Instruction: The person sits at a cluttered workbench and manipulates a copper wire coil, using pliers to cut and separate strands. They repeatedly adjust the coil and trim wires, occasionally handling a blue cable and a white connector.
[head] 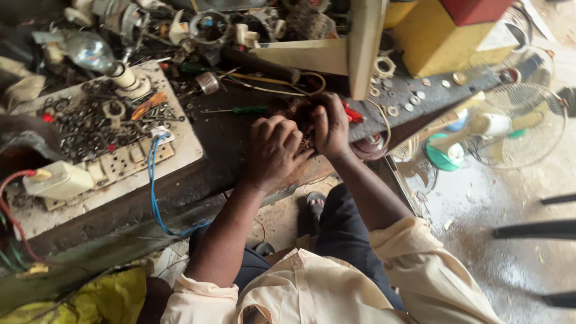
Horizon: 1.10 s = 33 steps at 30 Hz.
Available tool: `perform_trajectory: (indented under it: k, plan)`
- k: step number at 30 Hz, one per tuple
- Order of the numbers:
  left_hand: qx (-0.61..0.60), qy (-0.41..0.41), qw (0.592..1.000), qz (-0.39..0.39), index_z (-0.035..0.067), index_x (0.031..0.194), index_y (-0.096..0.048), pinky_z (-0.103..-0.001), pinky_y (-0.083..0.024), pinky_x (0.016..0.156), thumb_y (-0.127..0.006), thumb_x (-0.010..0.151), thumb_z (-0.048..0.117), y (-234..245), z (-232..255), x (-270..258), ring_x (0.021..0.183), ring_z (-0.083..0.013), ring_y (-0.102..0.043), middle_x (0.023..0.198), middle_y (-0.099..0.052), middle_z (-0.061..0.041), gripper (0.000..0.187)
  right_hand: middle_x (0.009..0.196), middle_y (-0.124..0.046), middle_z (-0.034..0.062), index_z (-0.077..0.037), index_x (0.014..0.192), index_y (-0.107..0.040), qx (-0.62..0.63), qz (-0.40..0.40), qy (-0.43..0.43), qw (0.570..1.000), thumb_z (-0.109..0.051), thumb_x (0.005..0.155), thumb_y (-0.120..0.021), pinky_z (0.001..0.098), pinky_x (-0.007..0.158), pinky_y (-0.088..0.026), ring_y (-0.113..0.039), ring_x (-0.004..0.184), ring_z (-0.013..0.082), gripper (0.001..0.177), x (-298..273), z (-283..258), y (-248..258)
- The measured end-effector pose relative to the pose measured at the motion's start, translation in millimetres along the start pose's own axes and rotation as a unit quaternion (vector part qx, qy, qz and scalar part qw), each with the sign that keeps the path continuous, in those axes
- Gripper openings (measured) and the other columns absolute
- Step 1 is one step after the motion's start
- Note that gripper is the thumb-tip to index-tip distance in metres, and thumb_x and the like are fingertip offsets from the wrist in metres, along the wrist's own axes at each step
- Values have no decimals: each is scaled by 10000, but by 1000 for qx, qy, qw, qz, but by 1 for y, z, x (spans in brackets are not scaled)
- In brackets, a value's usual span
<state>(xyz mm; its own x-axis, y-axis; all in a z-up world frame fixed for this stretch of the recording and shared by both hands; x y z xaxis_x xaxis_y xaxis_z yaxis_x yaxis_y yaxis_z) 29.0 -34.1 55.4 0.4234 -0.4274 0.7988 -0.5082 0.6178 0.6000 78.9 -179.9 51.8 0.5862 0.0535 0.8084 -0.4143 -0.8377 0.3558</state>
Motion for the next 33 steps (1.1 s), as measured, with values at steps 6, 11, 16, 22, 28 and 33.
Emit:
perform_trajectory:
  k: [6,11,16,22,28,33]
  plan:
    - [6,-5,1000,1,100,1058,-614,-524,-371,1052,-799,880,444,0,-2,-1,1217,-283,-510,1162,-568,-77,429,1050,-605,171,0,1155,-594,2,-9,-14,1000,-173,1074,-491,388,878,-512,-632,955,326,217,2,6,-1]
    - [23,6,1000,-3,109,1041,-606,-540,-364,1043,-818,866,468,-9,-3,-8,1198,-290,-510,1146,-563,-92,452,1098,-591,191,7,1172,-585,4,2,-4,1000,-156,1075,-530,412,908,-505,-624,1000,365,198,-4,5,3]
    - [26,22,999,10,113,1074,-594,-527,-378,1053,-870,820,461,-7,-5,-7,1212,-287,-532,1143,-581,-86,511,1103,-587,204,27,1207,-570,19,16,-4,1000,-138,1054,-568,425,943,-496,-611,1034,379,225,-5,8,4]
    - [28,16,999,42,121,1068,-584,-513,-387,1050,-904,815,394,-2,-1,-5,1218,-277,-558,1135,-639,-51,491,1129,-599,200,9,1220,-575,21,19,13,1000,-148,1046,-596,417,970,-504,-615,1064,385,235,-5,5,8]
    - [46,24,998,37,119,1036,-579,-512,-396,1045,-889,829,411,-2,1,-4,1217,-284,-546,1068,-626,-56,473,1322,-557,227,13,1302,-537,35,70,31,996,-220,1045,-622,478,1076,-466,-577,1217,403,357,-12,3,18]
    - [17,24,999,28,73,1067,-590,-529,-398,1040,-817,821,454,-3,-2,-5,1206,-303,-542,1094,-634,-113,507,1366,-525,235,12,1341,-521,-18,-31,144,989,-365,945,-741,526,1083,-449,-543,1238,433,590,-34,-27,18]
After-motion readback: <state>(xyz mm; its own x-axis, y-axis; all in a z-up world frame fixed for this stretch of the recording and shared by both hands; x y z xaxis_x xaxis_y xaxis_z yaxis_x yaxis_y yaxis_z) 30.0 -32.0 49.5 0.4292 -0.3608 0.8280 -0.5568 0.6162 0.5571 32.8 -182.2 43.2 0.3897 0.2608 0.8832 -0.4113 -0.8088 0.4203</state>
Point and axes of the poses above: each hand's wrist, its own x-axis towards the middle knuckle, its own y-axis out of the back of the hand, z = x × y, the point moved 8 cm from there along x, towards the middle knuckle
